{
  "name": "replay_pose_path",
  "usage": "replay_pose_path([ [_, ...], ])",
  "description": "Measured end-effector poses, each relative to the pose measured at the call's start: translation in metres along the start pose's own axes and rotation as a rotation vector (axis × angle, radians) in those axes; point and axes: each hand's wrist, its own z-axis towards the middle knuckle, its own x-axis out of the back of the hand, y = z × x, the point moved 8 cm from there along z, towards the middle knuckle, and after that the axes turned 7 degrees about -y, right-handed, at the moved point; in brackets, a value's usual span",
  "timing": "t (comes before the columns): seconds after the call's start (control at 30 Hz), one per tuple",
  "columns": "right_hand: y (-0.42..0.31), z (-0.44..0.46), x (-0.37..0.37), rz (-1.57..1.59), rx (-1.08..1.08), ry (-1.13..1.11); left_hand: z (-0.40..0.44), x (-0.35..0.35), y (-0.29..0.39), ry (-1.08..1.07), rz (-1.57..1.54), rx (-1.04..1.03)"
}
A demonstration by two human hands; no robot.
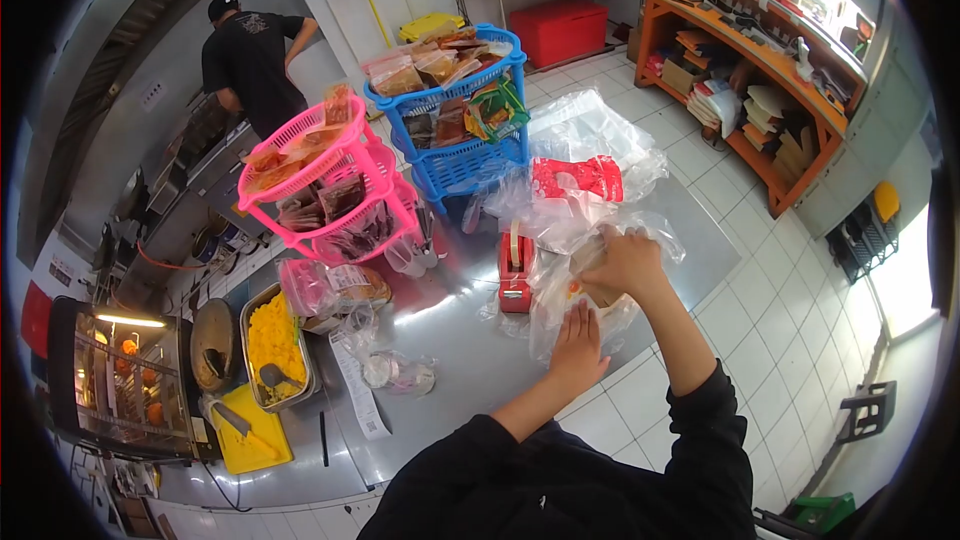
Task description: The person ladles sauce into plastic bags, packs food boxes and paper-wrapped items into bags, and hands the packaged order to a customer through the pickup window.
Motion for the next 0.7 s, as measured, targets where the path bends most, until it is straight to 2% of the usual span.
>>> replay_pose_path([
  [0.13,-0.006,0.006,-0.007,-0.081,-0.041,-0.07,0.005,0.007,-0.008,-0.07,-0.076,0.141],
  [0.33,-0.004,0.013,-0.005,-0.1,-0.068,-0.237,-0.016,-0.005,-0.005,-0.151,-0.054,-0.006],
  [0.43,0.004,0.015,0.011,-0.091,-0.067,-0.067,-0.008,-0.011,0.0,-0.153,-0.069,-0.02],
  [0.57,0.007,0.011,0.013,-0.085,-0.065,-0.046,0.014,-0.012,-0.005,-0.143,-0.251,-0.012],
  [0.63,0.0,0.005,0.01,-0.082,-0.063,-0.147,0.026,-0.009,-0.013,-0.132,-0.311,-0.013],
  [0.7,-0.004,0.001,-0.005,-0.081,-0.051,-0.128,0.022,0.002,-0.032,-0.064,-0.773,-0.091],
])
